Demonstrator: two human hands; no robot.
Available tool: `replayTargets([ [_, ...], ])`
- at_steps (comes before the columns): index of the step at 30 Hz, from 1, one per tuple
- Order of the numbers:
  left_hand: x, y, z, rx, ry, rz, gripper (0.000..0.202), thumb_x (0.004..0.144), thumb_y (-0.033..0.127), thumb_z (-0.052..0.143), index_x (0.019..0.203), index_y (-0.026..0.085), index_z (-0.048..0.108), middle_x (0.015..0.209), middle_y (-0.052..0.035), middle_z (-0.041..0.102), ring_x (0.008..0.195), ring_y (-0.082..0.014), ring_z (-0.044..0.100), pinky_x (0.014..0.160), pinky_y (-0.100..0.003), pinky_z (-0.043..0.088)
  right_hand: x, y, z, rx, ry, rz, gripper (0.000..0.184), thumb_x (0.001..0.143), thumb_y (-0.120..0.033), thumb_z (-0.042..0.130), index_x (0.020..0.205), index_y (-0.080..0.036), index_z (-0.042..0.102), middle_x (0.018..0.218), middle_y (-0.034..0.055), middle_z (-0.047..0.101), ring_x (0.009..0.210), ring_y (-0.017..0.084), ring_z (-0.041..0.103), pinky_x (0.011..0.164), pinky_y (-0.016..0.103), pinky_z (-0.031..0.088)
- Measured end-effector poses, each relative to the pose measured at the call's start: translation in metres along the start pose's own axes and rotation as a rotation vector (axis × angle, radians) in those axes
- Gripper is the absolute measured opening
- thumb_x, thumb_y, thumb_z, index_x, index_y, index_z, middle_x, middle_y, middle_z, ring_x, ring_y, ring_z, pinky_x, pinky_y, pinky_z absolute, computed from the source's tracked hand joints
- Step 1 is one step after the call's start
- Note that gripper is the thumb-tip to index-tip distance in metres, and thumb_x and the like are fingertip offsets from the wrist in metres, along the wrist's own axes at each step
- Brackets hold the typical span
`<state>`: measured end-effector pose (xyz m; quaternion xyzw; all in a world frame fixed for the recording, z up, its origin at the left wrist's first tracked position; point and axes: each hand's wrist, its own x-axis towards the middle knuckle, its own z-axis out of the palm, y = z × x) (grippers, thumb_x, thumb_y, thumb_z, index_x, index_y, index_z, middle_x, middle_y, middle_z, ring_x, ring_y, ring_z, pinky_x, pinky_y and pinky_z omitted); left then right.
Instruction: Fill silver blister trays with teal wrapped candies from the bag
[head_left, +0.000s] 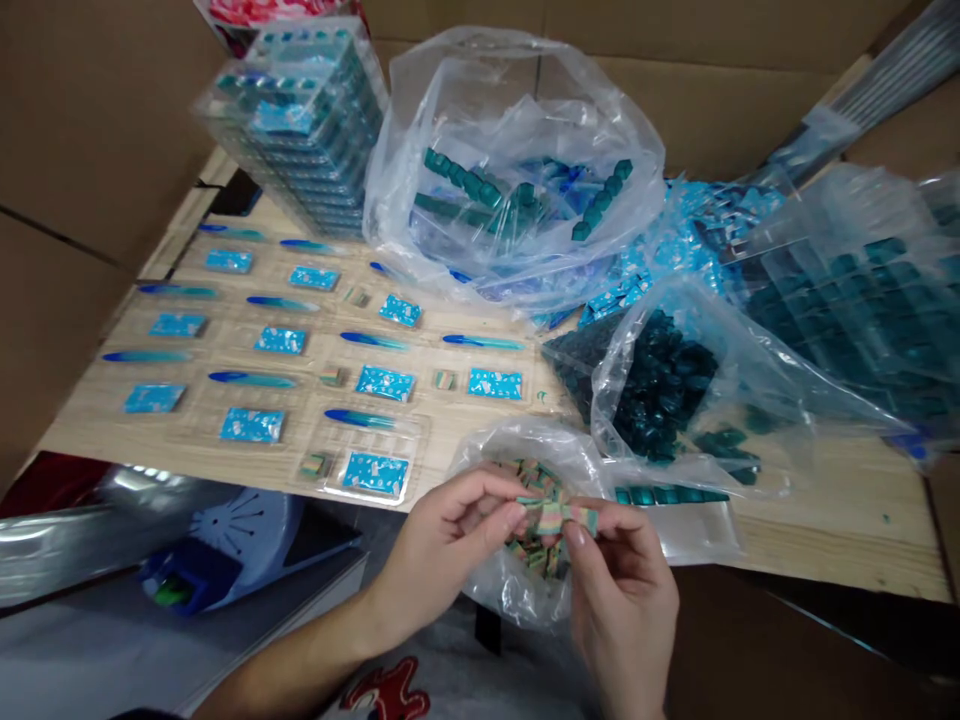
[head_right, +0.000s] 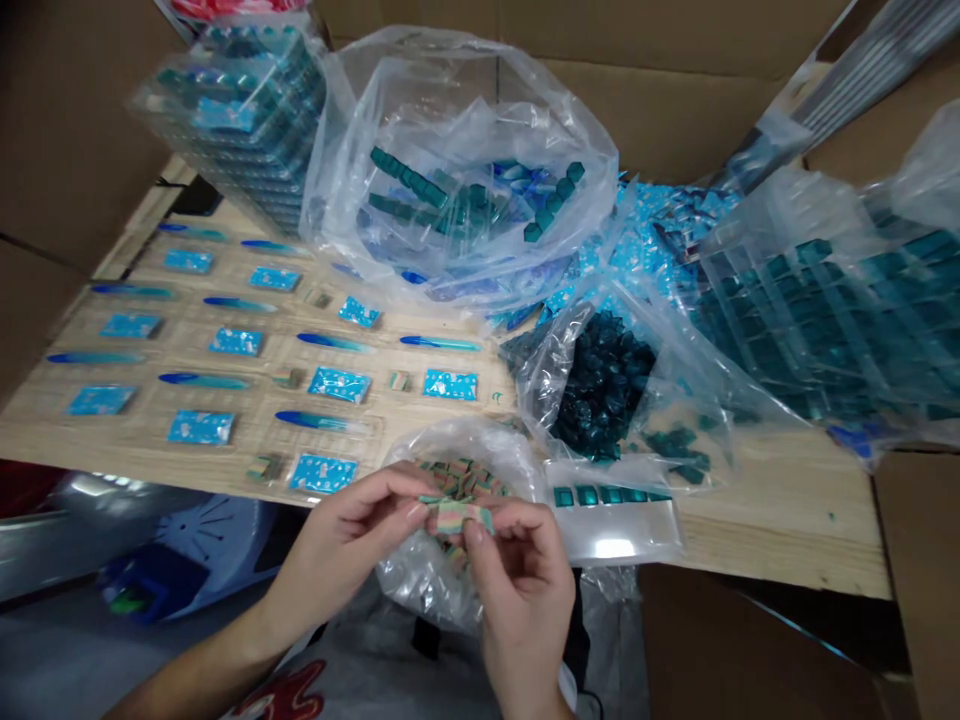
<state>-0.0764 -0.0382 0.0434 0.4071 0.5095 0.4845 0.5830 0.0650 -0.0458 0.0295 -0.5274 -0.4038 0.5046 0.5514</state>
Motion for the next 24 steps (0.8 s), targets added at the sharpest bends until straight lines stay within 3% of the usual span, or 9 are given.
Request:
replayTargets([
  [6, -0.002, -0.002, 0.003, 0.04, 0.038, 0.026, 0.015, 0.074, 0.011, 0.068, 0.083, 0.021, 0.07, 0.081, 0.002, 0.07, 0.075, -0.0101, 0.066, 0.067, -0.017, 0.053, 0.001, -0.004, 0.005, -0.012, 0.006, -0.067, 0.015, 0.078, -0.01, 0.067, 0.077, -0.024, 0.064, 0.078, -0.0025, 0.072, 0.072, 0.011, 0.07, 0.062, 0.018, 0.057],
  [14, -0.001, -0.003, -0.003, 0.181, 0.03, 0.045, 0.01, 0.08, 0.015, 0.06, 0.086, 0.021, 0.064, 0.08, 0.0028, 0.067, 0.074, -0.0096, 0.062, 0.066, -0.017, 0.051, 0.006, -0.006, -0.015, -0.209, -0.286, -0.174, 0.02, 0.085, -0.009, 0.06, 0.092, -0.028, 0.064, 0.097, -0.0017, 0.066, 0.096, 0.011, 0.063, 0.084, 0.021, 0.052],
  [18, -0.002, -0.002, -0.009, 0.376, -0.067, 0.152, 0.013, 0.084, 0.013, 0.056, 0.091, 0.022, 0.063, 0.083, 0.0015, 0.064, 0.079, -0.0113, 0.061, 0.069, -0.02, 0.049, 0.011, -0.01, -0.022, -0.402, -0.434, -0.205, 0.018, 0.087, -0.01, 0.057, 0.093, -0.027, 0.063, 0.103, 0.0015, 0.062, 0.101, 0.014, 0.061, 0.085, 0.024, 0.051],
  [24, 0.001, 0.004, -0.017, 0.422, -0.219, 0.257, 0.015, 0.087, 0.013, 0.055, 0.096, 0.021, 0.065, 0.088, -0.0017, 0.066, 0.083, -0.0135, 0.062, 0.072, -0.023, 0.05, 0.013, -0.011, -0.019, -0.323, -0.408, -0.148, 0.018, 0.086, -0.012, 0.059, 0.095, -0.026, 0.063, 0.104, 0.0033, 0.068, 0.098, 0.017, 0.066, 0.078, 0.028, 0.057],
])
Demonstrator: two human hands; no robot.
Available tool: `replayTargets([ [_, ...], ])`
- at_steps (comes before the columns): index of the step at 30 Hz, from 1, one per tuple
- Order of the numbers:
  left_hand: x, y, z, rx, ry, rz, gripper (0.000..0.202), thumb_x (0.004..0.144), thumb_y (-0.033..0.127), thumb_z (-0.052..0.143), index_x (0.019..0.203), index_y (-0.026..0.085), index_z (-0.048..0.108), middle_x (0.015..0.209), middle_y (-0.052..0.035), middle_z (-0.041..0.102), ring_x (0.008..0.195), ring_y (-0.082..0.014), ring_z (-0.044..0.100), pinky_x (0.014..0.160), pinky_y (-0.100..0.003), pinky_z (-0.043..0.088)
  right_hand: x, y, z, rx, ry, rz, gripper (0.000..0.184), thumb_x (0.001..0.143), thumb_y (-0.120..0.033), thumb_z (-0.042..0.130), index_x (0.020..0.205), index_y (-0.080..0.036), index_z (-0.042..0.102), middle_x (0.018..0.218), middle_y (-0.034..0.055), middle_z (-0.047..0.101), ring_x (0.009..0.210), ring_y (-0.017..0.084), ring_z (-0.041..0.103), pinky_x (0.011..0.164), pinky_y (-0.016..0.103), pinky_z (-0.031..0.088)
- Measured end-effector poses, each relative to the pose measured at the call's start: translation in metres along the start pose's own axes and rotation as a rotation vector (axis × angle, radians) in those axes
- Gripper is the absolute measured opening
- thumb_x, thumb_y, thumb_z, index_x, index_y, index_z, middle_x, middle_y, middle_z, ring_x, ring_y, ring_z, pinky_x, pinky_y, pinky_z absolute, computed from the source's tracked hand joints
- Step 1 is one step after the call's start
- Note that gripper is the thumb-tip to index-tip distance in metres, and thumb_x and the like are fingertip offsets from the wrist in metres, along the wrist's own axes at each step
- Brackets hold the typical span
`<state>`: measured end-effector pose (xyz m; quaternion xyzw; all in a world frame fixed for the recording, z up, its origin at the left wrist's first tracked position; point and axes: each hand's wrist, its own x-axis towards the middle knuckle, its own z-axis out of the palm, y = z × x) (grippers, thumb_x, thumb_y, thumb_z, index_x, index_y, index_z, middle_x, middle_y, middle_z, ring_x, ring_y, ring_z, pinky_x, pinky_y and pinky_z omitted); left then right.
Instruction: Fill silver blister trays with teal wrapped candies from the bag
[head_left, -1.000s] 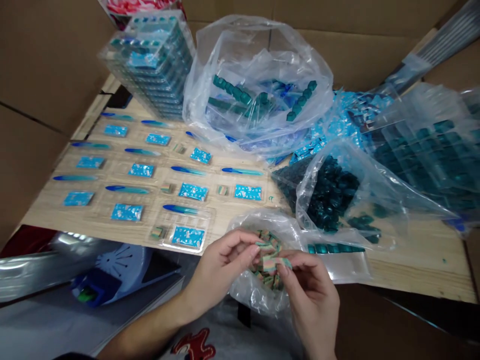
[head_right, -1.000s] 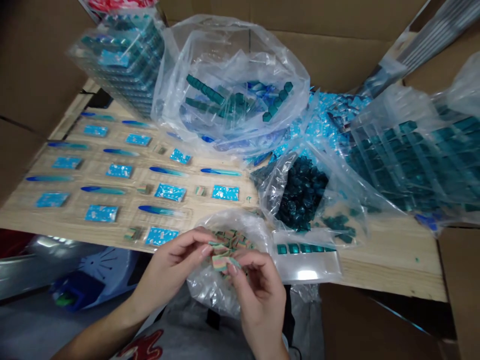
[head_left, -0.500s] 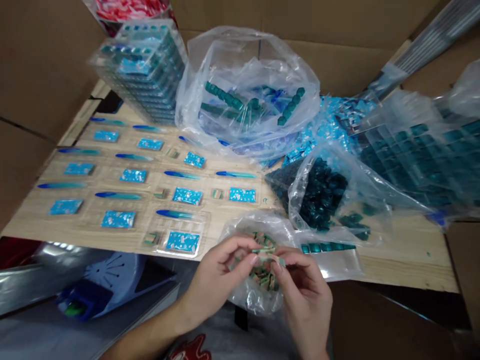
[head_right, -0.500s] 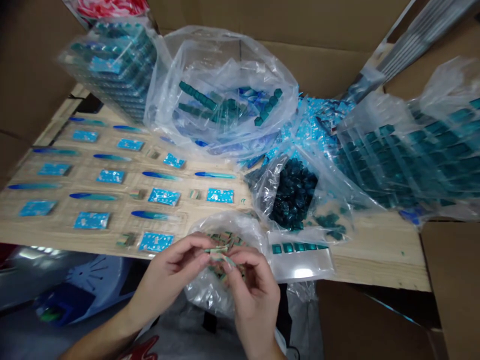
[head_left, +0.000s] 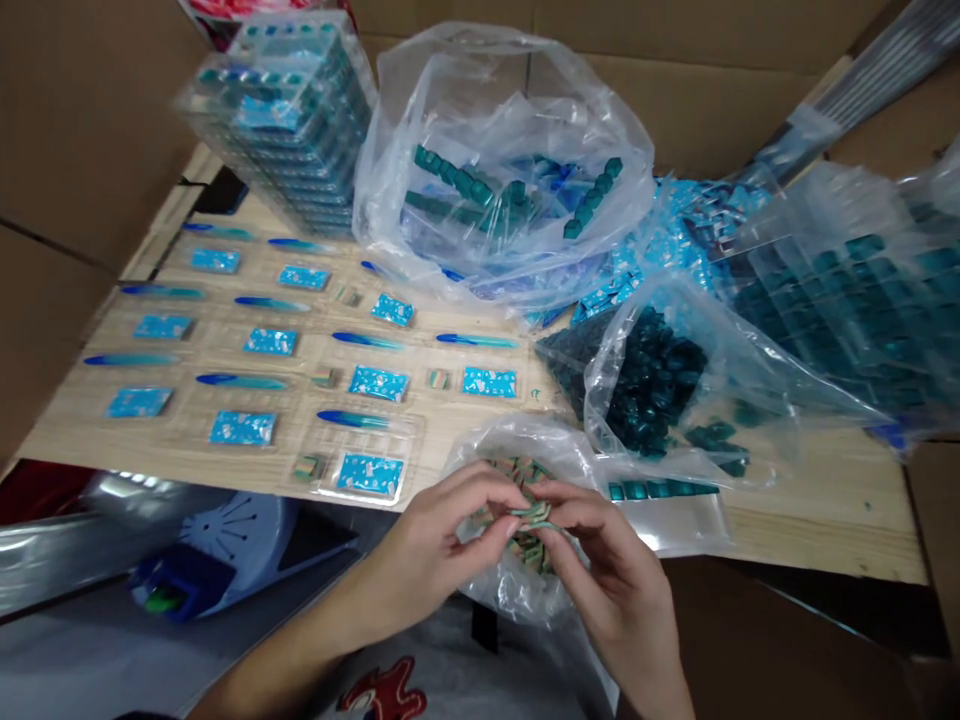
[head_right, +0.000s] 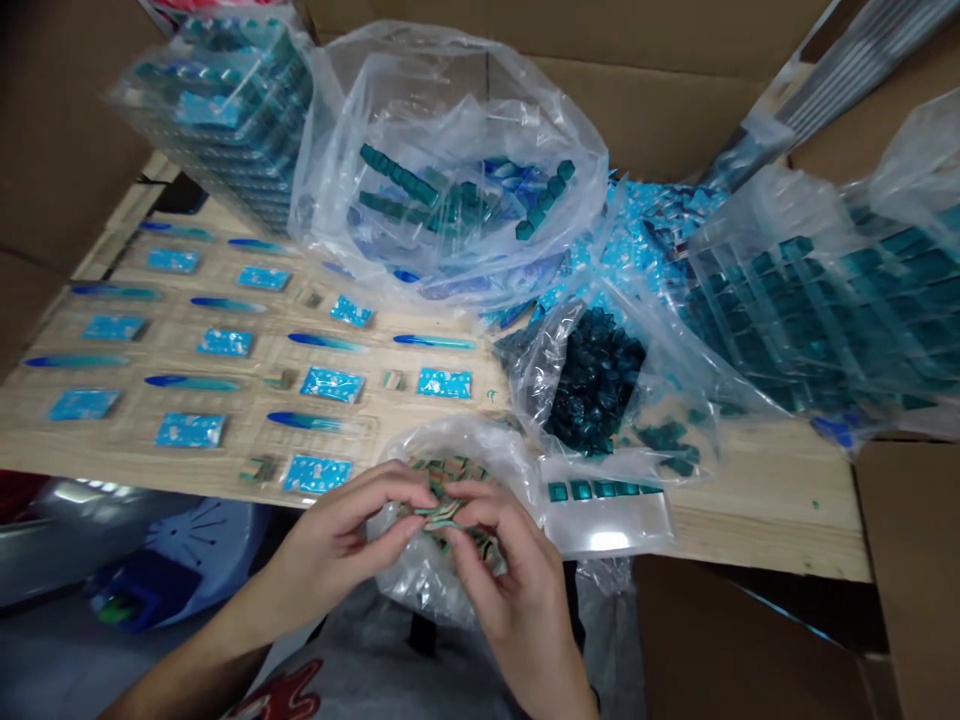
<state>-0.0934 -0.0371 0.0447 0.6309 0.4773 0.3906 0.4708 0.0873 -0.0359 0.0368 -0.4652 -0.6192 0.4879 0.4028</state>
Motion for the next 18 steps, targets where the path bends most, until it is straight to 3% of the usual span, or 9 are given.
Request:
replayTargets([
  [4, 0.005, 0.002, -0.001, -0.158, -0.015, -0.119, 0.015, 0.088, 0.015, 0.057, 0.091, 0.021, 0.07, 0.087, -0.0026, 0.07, 0.082, -0.0142, 0.065, 0.074, -0.024, 0.052, 0.0, 0.0, 0.0, -0.008, 0.048, -0.025, 0.029, 0.084, -0.012, 0.063, 0.107, -0.03, 0.066, 0.096, 0.0021, 0.071, 0.085, 0.016, 0.069, 0.069, 0.026, 0.06],
  [9, 0.008, 0.003, 0.004, -0.304, 0.083, -0.271, 0.008, 0.084, 0.017, 0.062, 0.084, 0.018, 0.07, 0.08, -0.0009, 0.068, 0.075, -0.0126, 0.063, 0.067, -0.022, 0.05, -0.003, 0.006, -0.004, -0.099, 0.036, -0.132, 0.035, 0.084, -0.006, 0.061, 0.106, -0.032, 0.069, 0.102, 0.0012, 0.068, 0.093, 0.015, 0.066, 0.07, 0.021, 0.059],
  [13, 0.006, 0.003, 0.008, -0.252, 0.168, -0.197, 0.006, 0.084, 0.018, 0.063, 0.081, 0.018, 0.069, 0.078, -0.0005, 0.067, 0.076, -0.0124, 0.063, 0.07, -0.022, 0.049, -0.005, 0.01, -0.002, -0.158, 0.045, -0.175, 0.045, 0.084, -0.004, 0.06, 0.115, -0.036, 0.066, 0.107, 0.001, 0.065, 0.093, 0.014, 0.066, 0.071, 0.021, 0.059],
  [18, 0.003, 0.003, 0.009, -0.158, 0.131, -0.052, 0.009, 0.087, 0.018, 0.062, 0.089, 0.019, 0.071, 0.087, -0.003, 0.068, 0.083, -0.0135, 0.064, 0.077, -0.023, 0.052, -0.007, 0.008, 0.001, -0.231, 0.089, -0.224, 0.055, 0.084, -0.001, 0.057, 0.125, -0.037, 0.06, 0.107, 0.0015, 0.067, 0.093, 0.015, 0.067, 0.074, 0.024, 0.059],
])
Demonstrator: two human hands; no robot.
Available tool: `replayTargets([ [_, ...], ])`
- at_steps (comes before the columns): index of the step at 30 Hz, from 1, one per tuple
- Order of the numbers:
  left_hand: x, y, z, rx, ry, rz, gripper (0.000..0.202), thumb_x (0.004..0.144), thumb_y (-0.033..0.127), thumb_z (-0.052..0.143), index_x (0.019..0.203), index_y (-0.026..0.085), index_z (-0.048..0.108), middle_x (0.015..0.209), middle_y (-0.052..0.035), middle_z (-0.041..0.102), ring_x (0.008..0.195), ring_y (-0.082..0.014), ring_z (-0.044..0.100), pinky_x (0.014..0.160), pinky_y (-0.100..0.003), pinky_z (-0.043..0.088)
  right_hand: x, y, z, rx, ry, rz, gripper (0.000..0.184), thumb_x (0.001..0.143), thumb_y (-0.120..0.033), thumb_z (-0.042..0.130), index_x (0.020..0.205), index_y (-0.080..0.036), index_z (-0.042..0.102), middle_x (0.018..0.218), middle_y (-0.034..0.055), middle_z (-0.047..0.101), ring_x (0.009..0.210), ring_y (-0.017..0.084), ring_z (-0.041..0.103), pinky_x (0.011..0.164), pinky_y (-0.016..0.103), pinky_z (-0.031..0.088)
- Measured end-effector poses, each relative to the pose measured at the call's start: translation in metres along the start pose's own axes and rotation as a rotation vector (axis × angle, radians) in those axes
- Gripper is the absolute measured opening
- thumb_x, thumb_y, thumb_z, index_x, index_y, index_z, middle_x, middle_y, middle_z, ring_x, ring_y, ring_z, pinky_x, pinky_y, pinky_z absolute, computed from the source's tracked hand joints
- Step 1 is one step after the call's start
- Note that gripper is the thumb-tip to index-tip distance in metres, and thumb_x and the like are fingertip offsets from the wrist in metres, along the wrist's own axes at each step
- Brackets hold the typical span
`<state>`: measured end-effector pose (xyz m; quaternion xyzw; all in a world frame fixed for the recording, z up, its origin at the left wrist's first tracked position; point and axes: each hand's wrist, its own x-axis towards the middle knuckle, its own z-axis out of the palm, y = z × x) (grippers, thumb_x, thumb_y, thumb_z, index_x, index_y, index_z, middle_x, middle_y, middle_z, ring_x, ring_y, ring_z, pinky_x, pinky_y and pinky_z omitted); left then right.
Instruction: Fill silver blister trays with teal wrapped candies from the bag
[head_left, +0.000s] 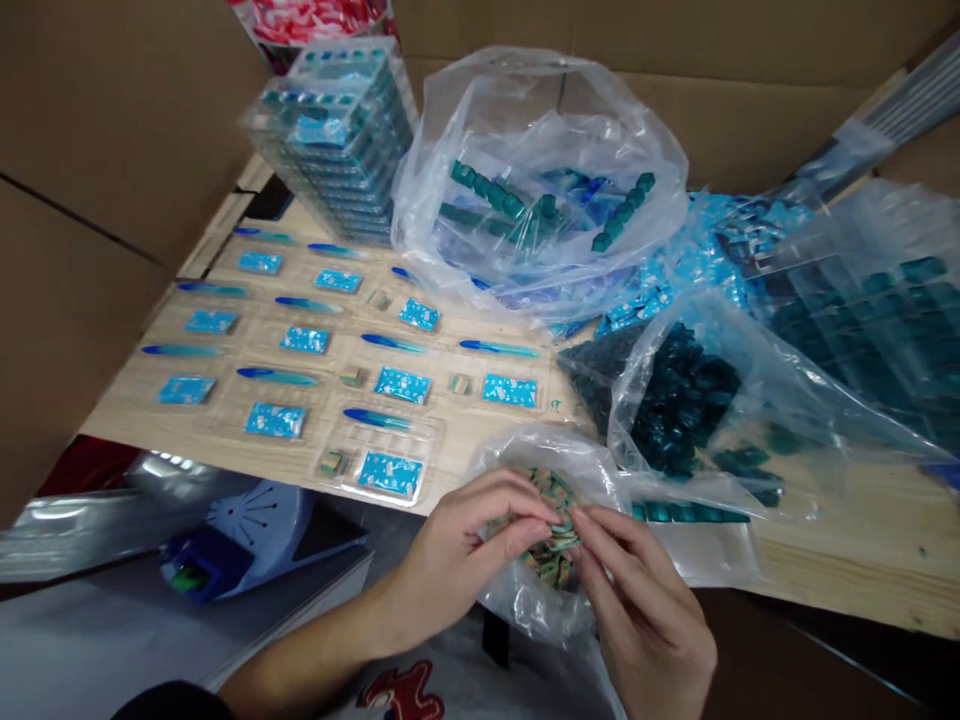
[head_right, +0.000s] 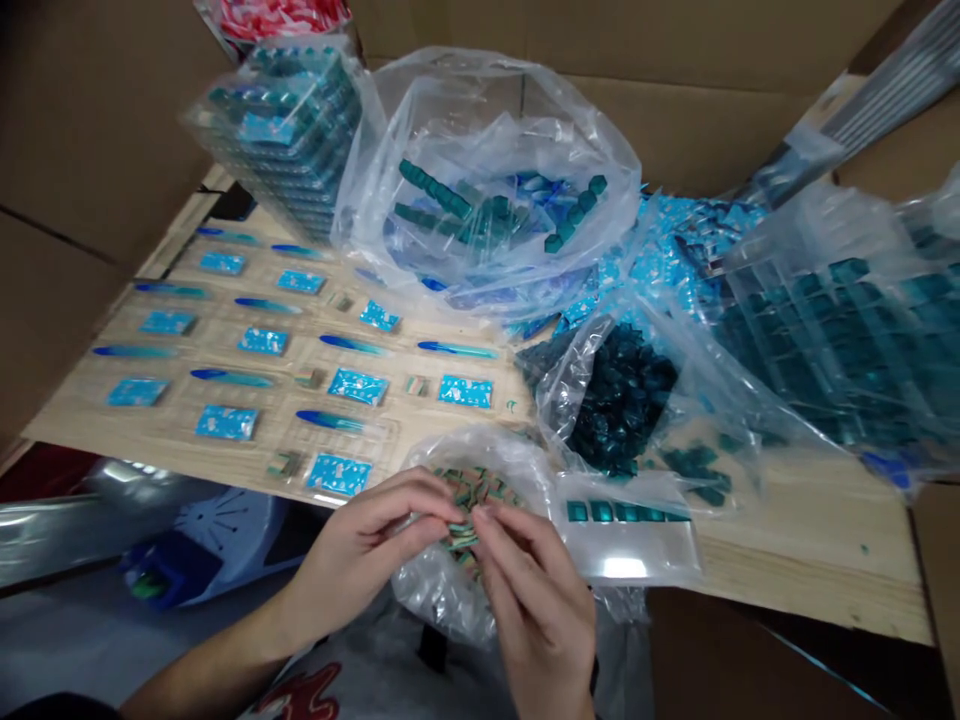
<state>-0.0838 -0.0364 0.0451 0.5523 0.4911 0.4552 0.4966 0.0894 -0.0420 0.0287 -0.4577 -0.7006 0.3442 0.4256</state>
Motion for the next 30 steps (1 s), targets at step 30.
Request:
replayTargets([
  [30, -0.004, -0.009, -0.005, 0.179, -0.133, 0.255, 0.028, 0.088, 0.013, 0.059, 0.113, 0.025, 0.063, 0.099, -0.006, 0.069, 0.09, -0.0162, 0.066, 0.078, -0.027, 0.055, 0.002, -0.006, 0.004, 0.236, 0.133, 0.229, 0.022, 0.08, -0.012, 0.068, 0.091, -0.03, 0.074, 0.098, 0.0022, 0.073, 0.091, 0.019, 0.07, 0.075, 0.031, 0.06],
])
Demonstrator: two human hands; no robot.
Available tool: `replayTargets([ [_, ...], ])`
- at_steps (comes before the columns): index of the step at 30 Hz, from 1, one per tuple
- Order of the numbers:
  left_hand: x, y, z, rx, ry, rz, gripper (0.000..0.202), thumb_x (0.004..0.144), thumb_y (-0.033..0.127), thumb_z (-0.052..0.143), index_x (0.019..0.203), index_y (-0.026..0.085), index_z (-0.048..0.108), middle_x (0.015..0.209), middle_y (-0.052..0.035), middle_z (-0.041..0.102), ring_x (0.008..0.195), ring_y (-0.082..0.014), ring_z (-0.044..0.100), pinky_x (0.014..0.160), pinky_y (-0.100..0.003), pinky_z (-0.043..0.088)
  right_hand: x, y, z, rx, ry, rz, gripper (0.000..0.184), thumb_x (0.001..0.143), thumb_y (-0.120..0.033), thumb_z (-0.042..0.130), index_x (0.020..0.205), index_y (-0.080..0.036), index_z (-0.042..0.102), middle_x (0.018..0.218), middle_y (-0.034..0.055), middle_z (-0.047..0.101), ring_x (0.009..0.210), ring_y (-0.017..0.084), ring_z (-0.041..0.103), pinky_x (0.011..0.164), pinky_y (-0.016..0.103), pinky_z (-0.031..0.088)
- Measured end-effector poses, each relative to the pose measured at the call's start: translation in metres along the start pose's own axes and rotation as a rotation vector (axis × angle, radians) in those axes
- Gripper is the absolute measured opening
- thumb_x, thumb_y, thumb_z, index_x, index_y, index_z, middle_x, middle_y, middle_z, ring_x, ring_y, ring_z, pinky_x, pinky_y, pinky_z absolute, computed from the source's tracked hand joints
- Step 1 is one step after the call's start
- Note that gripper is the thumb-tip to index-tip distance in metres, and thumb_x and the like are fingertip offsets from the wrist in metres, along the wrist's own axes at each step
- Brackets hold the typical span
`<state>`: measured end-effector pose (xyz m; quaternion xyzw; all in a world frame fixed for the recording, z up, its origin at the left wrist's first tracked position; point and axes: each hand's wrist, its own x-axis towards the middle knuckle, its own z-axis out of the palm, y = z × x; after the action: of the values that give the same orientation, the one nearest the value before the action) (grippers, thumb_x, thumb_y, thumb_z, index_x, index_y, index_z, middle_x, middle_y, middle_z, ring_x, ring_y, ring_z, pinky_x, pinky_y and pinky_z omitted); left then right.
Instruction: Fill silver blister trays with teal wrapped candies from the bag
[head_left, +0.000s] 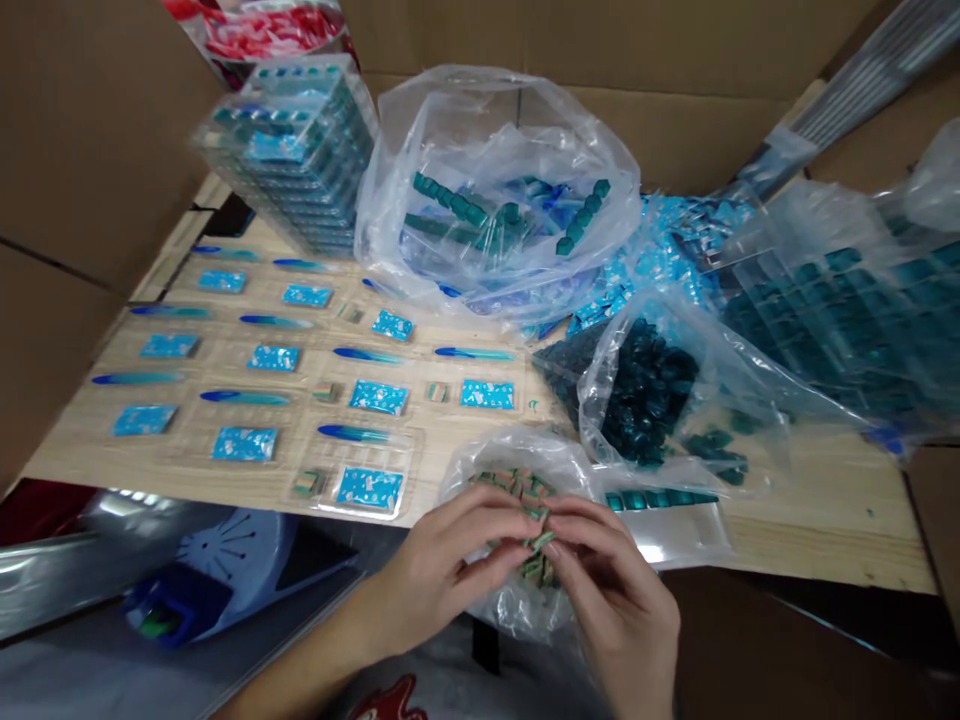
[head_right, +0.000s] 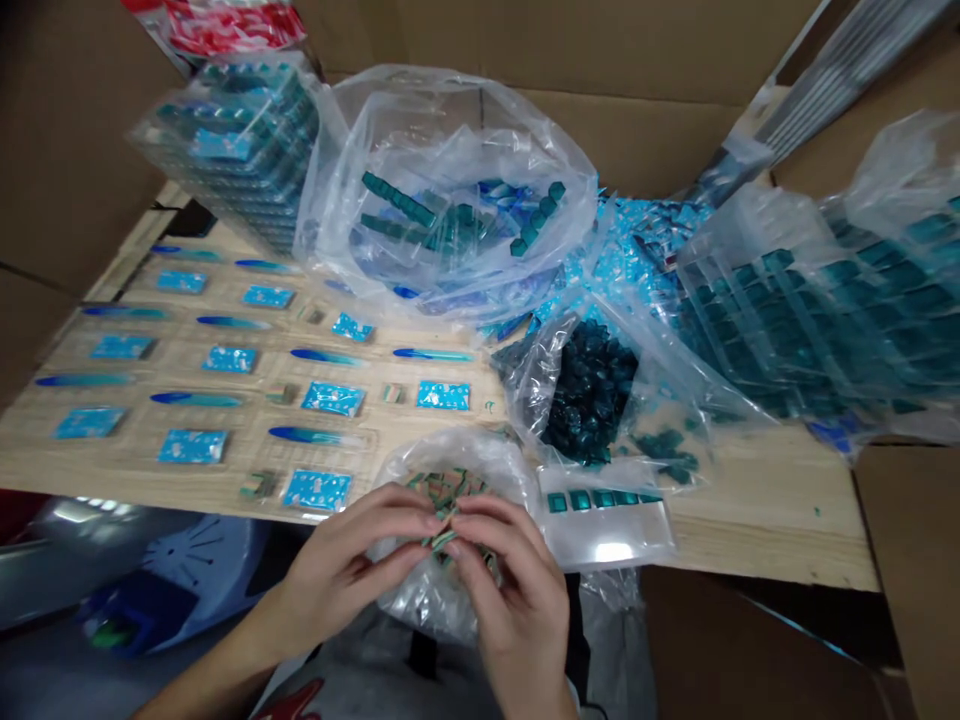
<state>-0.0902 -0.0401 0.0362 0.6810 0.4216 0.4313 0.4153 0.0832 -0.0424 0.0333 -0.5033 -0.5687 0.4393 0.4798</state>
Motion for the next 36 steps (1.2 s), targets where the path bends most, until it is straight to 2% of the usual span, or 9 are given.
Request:
replayTargets([
  [5, 0.001, 0.0, -0.01, -0.055, -0.076, -0.014, 0.023, 0.089, 0.015, 0.058, 0.107, 0.026, 0.067, 0.098, -0.0049, 0.069, 0.091, -0.015, 0.066, 0.078, -0.025, 0.054, 0.006, -0.006, 0.003, 0.22, -0.072, 0.151, 0.024, 0.078, -0.011, 0.069, 0.089, -0.032, 0.074, 0.094, -0.0021, 0.077, 0.09, 0.016, 0.072, 0.079, 0.029, 0.06],
  [9, 0.003, 0.0, -0.009, -0.187, 0.004, -0.122, 0.01, 0.088, 0.022, 0.062, 0.091, 0.023, 0.071, 0.087, -0.0031, 0.07, 0.082, -0.0138, 0.066, 0.074, -0.024, 0.053, 0.005, -0.006, 0.007, 0.262, -0.117, 0.251, 0.028, 0.076, -0.013, 0.071, 0.095, -0.033, 0.075, 0.091, -0.0017, 0.078, 0.083, 0.017, 0.074, 0.073, 0.029, 0.061],
  [15, 0.004, 0.002, 0.001, -0.299, 0.147, -0.461, 0.016, 0.081, 0.033, 0.069, 0.077, 0.018, 0.066, 0.072, 0.0005, 0.065, 0.064, -0.0108, 0.059, 0.059, -0.02, 0.049, 0.0, -0.001, 0.007, 0.046, -0.028, 0.088, 0.032, 0.078, -0.012, 0.07, 0.097, -0.038, 0.074, 0.096, -0.003, 0.074, 0.086, 0.014, 0.07, 0.068, 0.024, 0.059],
  [18, 0.001, 0.001, 0.002, -0.261, 0.145, -0.429, 0.018, 0.084, 0.034, 0.065, 0.078, 0.018, 0.067, 0.075, -0.0005, 0.065, 0.068, -0.0115, 0.06, 0.063, -0.021, 0.049, -0.002, 0.001, 0.007, -0.018, -0.058, 0.005, 0.039, 0.081, -0.01, 0.067, 0.105, -0.041, 0.071, 0.102, -0.0032, 0.072, 0.09, 0.014, 0.069, 0.076, 0.027, 0.058],
  [22, -0.004, -0.001, 0.005, -0.176, 0.128, -0.236, 0.015, 0.081, 0.03, 0.07, 0.094, 0.022, 0.068, 0.088, -0.0023, 0.068, 0.084, -0.0152, 0.064, 0.075, -0.025, 0.052, -0.002, 0.001, 0.009, -0.046, -0.045, -0.016, 0.039, 0.083, -0.01, 0.065, 0.108, -0.04, 0.069, 0.103, -0.0038, 0.072, 0.094, 0.014, 0.068, 0.078, 0.025, 0.057],
  [27, -0.002, -0.006, 0.001, -0.114, 0.281, -0.202, 0.014, 0.082, 0.015, 0.067, 0.094, 0.023, 0.068, 0.09, -0.0006, 0.068, 0.087, -0.0136, 0.064, 0.079, -0.023, 0.051, 0.007, 0.004, 0.003, -0.133, -0.073, -0.017, 0.032, 0.087, -0.015, 0.061, 0.113, -0.033, 0.066, 0.104, 0.0004, 0.071, 0.096, 0.017, 0.067, 0.079, 0.03, 0.057],
  [29, -0.001, -0.009, -0.006, -0.186, 0.355, -0.307, 0.012, 0.08, 0.016, 0.068, 0.09, 0.021, 0.068, 0.087, -0.0004, 0.069, 0.082, -0.0134, 0.065, 0.075, -0.022, 0.052, 0.012, 0.009, 0.001, -0.285, -0.141, -0.04, 0.029, 0.089, -0.015, 0.056, 0.113, -0.029, 0.066, 0.104, 0.0034, 0.071, 0.096, 0.019, 0.067, 0.08, 0.033, 0.057],
  [34, -0.007, -0.015, -0.018, -0.451, 0.369, -0.532, 0.018, 0.078, 0.026, 0.073, 0.094, 0.022, 0.068, 0.08, 0.0011, 0.072, 0.07, -0.0122, 0.068, 0.067, -0.02, 0.052, 0.017, 0.023, 0.018, -0.887, -0.617, -0.024, 0.029, 0.084, -0.005, 0.054, 0.107, -0.016, 0.068, 0.107, 0.0159, 0.07, 0.096, 0.029, 0.067, 0.077, 0.042, 0.057],
  [36, -0.01, -0.015, -0.018, -0.537, 0.363, -0.568, 0.021, 0.076, 0.03, 0.075, 0.094, 0.021, 0.067, 0.079, 0.0005, 0.073, 0.071, -0.0128, 0.069, 0.068, -0.021, 0.052, 0.017, 0.028, 0.027, -1.062, -0.665, -0.011, 0.029, 0.082, -0.001, 0.054, 0.105, -0.011, 0.069, 0.107, 0.0211, 0.069, 0.097, 0.033, 0.067, 0.076, 0.045, 0.057],
])
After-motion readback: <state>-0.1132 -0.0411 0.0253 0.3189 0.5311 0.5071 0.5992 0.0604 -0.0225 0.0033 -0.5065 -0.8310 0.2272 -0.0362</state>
